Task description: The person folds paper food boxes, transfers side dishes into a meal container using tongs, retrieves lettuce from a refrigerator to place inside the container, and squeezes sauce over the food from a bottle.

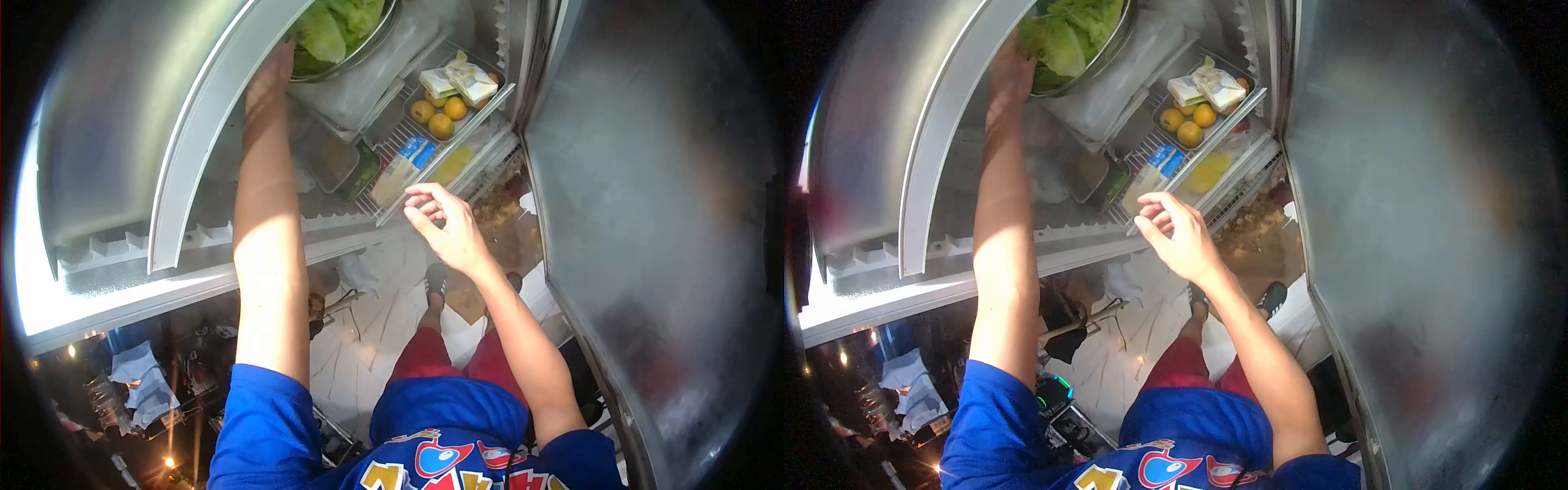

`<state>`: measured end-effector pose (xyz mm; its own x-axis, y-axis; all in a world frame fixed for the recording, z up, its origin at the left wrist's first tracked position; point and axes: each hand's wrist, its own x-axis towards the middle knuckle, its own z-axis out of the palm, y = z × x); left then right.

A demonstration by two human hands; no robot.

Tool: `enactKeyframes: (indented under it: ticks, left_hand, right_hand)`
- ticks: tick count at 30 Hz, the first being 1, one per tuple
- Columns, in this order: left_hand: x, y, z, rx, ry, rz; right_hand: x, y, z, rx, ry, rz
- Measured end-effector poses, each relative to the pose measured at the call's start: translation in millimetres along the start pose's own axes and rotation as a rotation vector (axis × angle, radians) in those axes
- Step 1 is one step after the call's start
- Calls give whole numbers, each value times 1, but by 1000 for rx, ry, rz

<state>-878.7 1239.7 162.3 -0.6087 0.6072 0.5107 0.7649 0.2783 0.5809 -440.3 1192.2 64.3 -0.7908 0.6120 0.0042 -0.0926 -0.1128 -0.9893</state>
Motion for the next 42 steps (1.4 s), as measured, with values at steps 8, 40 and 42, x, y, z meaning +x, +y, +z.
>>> enactKeyframes:
  ticks: [8, 40, 42]
  left_hand:
    - [-53, 67, 22, -285, -107, -346]
    - [-29, 80, -1, 498, 152, -109]
    - [-26, 73, -7, 379, 251, -65]
  right_hand:
    - [-34, 27, 1, -7, -25, 120]
    - [-61, 46, -5, 6, -49, 184]
    - [-58, 45, -6, 6, -46, 179]
